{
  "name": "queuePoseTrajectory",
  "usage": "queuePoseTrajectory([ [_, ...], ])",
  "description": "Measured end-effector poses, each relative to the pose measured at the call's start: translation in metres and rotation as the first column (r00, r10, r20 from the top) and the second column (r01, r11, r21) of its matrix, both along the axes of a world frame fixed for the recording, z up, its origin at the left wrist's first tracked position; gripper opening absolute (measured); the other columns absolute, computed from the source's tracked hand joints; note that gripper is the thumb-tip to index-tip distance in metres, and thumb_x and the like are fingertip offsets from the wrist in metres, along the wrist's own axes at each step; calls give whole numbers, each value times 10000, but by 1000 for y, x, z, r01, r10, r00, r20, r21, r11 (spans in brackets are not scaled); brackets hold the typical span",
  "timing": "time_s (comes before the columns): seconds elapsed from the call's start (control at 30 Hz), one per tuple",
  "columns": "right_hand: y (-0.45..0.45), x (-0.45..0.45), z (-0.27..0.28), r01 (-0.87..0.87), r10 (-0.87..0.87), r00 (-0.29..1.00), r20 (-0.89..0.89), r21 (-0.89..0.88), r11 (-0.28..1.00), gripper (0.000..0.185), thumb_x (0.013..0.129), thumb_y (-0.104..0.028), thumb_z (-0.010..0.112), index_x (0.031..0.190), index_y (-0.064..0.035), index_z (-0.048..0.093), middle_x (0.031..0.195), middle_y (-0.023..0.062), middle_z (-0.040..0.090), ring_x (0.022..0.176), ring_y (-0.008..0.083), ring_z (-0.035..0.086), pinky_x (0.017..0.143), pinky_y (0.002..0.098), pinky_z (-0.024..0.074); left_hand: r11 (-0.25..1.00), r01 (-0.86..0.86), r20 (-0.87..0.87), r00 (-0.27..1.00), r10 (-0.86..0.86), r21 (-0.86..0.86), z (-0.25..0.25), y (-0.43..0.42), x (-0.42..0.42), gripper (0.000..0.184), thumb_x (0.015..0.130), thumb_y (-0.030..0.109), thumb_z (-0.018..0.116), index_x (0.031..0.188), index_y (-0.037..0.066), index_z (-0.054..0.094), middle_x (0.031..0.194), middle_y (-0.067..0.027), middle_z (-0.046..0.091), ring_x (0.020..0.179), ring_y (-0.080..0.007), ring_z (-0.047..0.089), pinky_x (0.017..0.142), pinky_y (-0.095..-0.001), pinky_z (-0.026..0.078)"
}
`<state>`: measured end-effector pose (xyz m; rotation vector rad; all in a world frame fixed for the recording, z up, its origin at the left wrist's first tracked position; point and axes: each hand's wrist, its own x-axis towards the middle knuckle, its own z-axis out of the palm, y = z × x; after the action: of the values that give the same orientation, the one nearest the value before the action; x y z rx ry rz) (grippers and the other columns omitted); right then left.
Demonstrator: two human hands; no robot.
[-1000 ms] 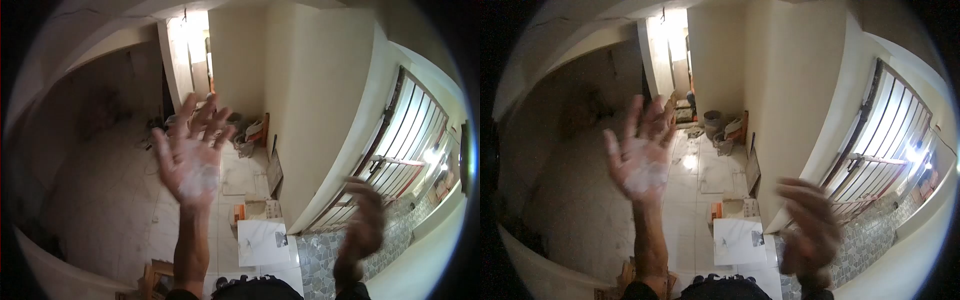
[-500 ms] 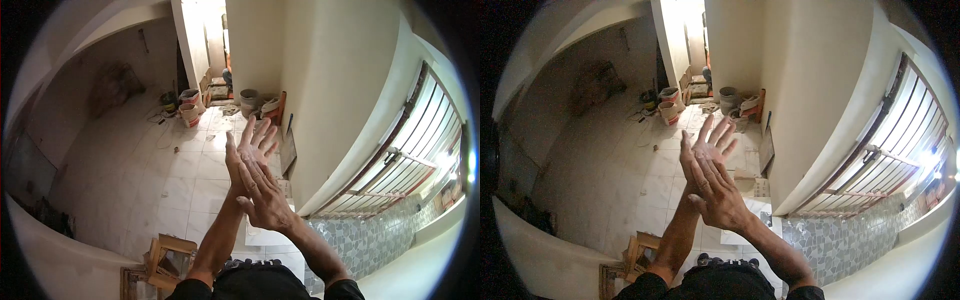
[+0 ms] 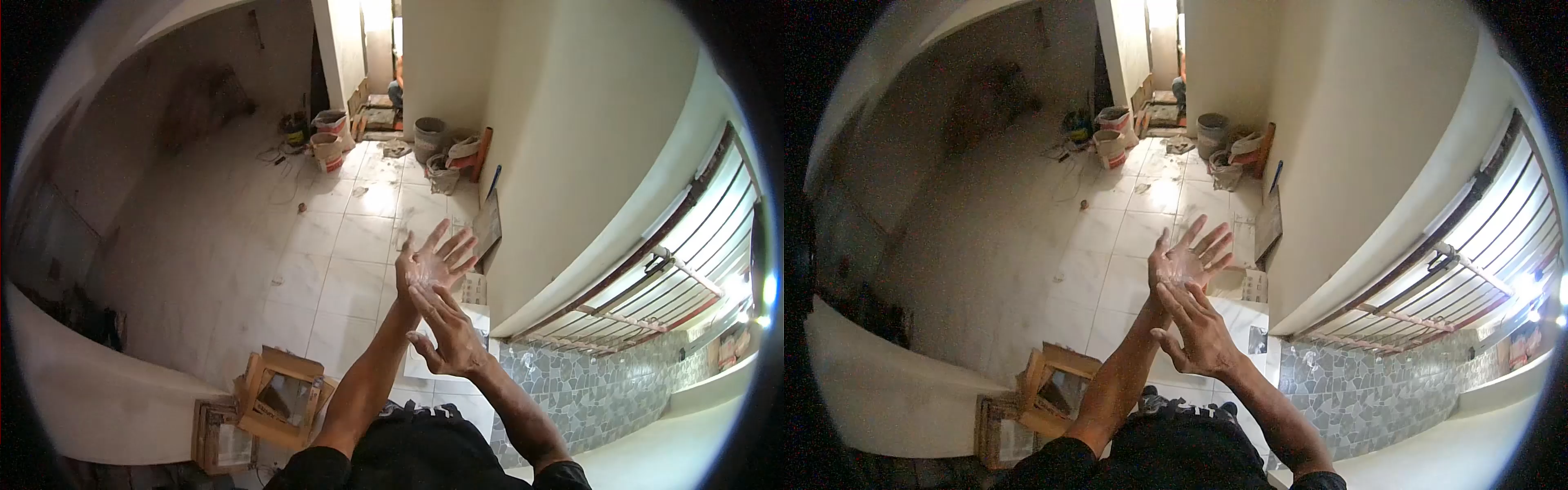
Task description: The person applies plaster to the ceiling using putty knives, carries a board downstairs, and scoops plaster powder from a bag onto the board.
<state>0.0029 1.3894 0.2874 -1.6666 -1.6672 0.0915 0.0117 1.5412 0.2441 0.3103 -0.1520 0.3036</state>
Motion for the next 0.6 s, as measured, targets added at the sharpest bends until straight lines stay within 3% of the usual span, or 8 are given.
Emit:
queuePoseTrajectory([
  [0.2,-11,69,-107,311,-228,890,396,-159,937,500,925,-175,568,1406,-58,499,1466,143,500,1373,313,446,1170,545,222,996,-39,-277,959,60,80,-45,-19,-18,886,956,702,338,1556,56,248,1599,-217,239,1486,-348,223,1199,-502,211],
  [0.27,-30,106,-148,386,-496,847,-190,-423,820,506,1020,-285,434,1461,-39,406,1467,203,470,1340,327,478,1114,565,322,999,-7,-224,975,18,51,-27,-28,-26,879,962,704,321,1560,65,242,1612,-183,231,1493,-330,209,1204,-490,193],
  [0.33,-37,120,-173,221,-465,244,-851,-418,881,533,1042,-353,387,1463,-26,384,1444,237,471,1322,339,494,1087,557,371,948,-91,-193,969,155,305,-8,-34,-26,822,992,666,297,1569,85,227,1623,-151,224,1493,-308,219,1211,-470,168],
  [0.4,-34,95,-177,263,-87,-541,-837,-266,928,591,1038,-441,374,1460,-27,355,1410,242,482,1292,338,516,1073,551,398,664,-205,-90,920,381,719,-16,-46,-21,753,1038,565,275,1553,18,225,1609,-192,231,1497,-317,206,1221,-439,140],
  [0.43,-28,79,-172,266,-26,-574,-818,-216,939,576,1039,-421,365,1390,29,436,1380,319,485,1285,438,488,1059,523,420,444,-233,3,888,460,865,-22,-52,-18,719,1062,515,265,1545,-16,224,1602,-213,235,1499,-322,199,1226,-424,126],
  [0.47,-23,65,-178,236,-220,103,-970,-191,953,542,1035,-399,366,1360,25,458,1341,282,525,1250,405,520,1048,503,434,160,-209,110,873,476,965,-44,-63,-18,652,1063,433,288,1522,-30,271,1574,-234,278,1481,-344,236,1219,-427,155],
  [0.53,-17,45,-181,189,-225,602,-766,-137,972,497,1029,-370,367,1320,15,489,1287,230,575,1200,359,560,1034,477,451,-125,-193,229,861,454,973,-89,-76,-24,563,1051,316,350,1488,-41,342,1516,-253,366,1432,-384,313,1200,-446,212],
  [0.6,-21,22,-159,200,-85,280,-956,-28,979,472,1025,-354,369,1301,3,506,1256,200,595,1170,334,577,1027,465,457,-146,-195,239,877,418,970,-102,-78,-38,531,1030,274,410,1466,-28,384,1460,-241,441,1375,-400,384,1179,-472,251],
])
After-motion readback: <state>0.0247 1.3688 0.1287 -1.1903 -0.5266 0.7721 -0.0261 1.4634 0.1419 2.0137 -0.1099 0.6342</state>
